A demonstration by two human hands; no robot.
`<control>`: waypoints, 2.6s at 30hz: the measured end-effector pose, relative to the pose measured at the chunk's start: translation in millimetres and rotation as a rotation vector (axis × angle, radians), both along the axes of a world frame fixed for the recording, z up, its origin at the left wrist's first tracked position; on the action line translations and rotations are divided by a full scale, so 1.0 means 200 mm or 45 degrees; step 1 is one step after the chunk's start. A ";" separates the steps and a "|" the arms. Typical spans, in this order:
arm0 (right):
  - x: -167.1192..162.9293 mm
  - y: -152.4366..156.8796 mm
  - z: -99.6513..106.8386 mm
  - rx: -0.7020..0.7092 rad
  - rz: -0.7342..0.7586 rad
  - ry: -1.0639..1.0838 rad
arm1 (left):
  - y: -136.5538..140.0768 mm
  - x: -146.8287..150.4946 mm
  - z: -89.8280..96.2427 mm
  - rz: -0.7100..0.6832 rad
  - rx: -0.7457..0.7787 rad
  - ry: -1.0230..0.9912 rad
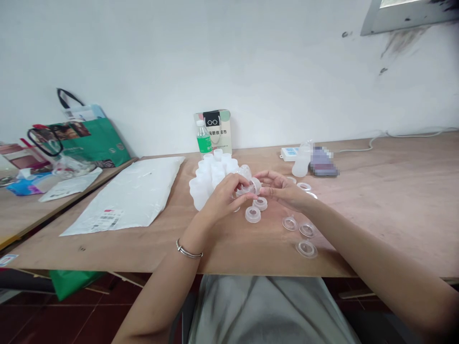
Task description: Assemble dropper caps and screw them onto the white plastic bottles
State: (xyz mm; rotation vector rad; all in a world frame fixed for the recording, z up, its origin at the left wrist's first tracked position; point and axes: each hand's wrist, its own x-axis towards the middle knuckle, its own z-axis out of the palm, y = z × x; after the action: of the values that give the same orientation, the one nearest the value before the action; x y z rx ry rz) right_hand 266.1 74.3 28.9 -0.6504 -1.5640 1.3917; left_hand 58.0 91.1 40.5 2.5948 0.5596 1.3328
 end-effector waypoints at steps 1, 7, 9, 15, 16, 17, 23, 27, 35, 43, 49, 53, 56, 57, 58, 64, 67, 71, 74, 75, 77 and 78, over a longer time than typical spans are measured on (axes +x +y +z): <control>0.00 0.00 0.00 -0.003 0.002 -0.011 | 0.00 0.00 0.00 -0.002 0.034 -0.006; 0.00 -0.01 -0.01 -0.051 -0.048 -0.029 | 0.02 0.03 -0.03 -0.057 0.067 -0.214; -0.01 0.00 -0.01 -0.069 -0.058 -0.008 | 0.02 0.04 -0.04 -0.040 0.036 -0.242; -0.03 -0.01 -0.01 -0.094 0.012 0.003 | 0.00 0.04 -0.01 -0.017 0.048 -0.176; -0.04 -0.02 0.00 -0.106 0.014 0.013 | -0.01 0.04 -0.01 -0.016 0.039 -0.191; -0.04 -0.02 0.00 -0.114 0.015 0.024 | -0.01 0.04 -0.01 -0.011 0.033 -0.209; -0.06 -0.02 0.00 -0.043 -0.014 -0.053 | -0.02 0.05 -0.01 -0.011 0.114 -0.196; -0.06 -0.01 -0.01 0.002 -0.125 -0.105 | -0.04 0.05 -0.01 -0.058 0.170 -0.091; -0.03 0.02 -0.01 0.077 -0.237 -0.149 | -0.06 0.07 -0.03 -0.016 0.180 -0.052; -0.04 0.00 0.01 0.158 -0.275 -0.246 | -0.06 0.08 -0.03 0.063 0.236 -0.244; -0.03 -0.01 0.02 0.149 -0.264 -0.226 | -0.07 0.08 -0.03 0.190 0.206 -0.278; -0.03 0.00 0.02 0.135 -0.268 -0.264 | -0.08 0.08 -0.03 0.142 0.202 -0.247; -0.03 0.01 0.01 0.140 -0.277 -0.318 | -0.10 0.09 -0.02 0.088 0.217 -0.251; -0.03 0.01 0.01 0.144 -0.284 -0.328 | -0.11 0.09 -0.02 0.077 0.230 -0.249; -0.03 0.01 0.01 0.148 -0.294 -0.333 | -0.11 0.09 -0.02 0.071 0.247 -0.242; -0.02 0.00 0.02 0.146 -0.274 -0.289 | -0.08 0.09 -0.02 0.112 0.261 -0.288; -0.01 0.00 0.03 0.158 -0.251 -0.275 | -0.06 0.08 -0.03 0.138 0.237 -0.304; -0.01 -0.01 0.05 0.156 -0.252 -0.279 | -0.05 0.07 -0.04 0.108 0.216 -0.287; -0.01 -0.02 0.06 0.174 -0.282 -0.257 | -0.05 0.07 -0.04 0.080 0.120 -0.296; -0.01 -0.02 0.06 0.185 -0.292 -0.240 | -0.05 0.07 -0.04 0.075 0.075 -0.298; 0.00 -0.01 0.06 0.198 -0.302 -0.203 | -0.05 0.06 -0.03 0.079 -0.012 -0.288; 0.00 -0.01 0.05 0.194 -0.305 -0.181 | -0.05 0.06 -0.03 0.088 -0.055 -0.273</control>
State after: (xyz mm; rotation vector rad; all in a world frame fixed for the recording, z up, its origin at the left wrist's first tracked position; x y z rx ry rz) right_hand 266.1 71.5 39.9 -0.8285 -1.6253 1.0581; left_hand 70.4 81.1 34.0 2.3783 0.6385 1.5778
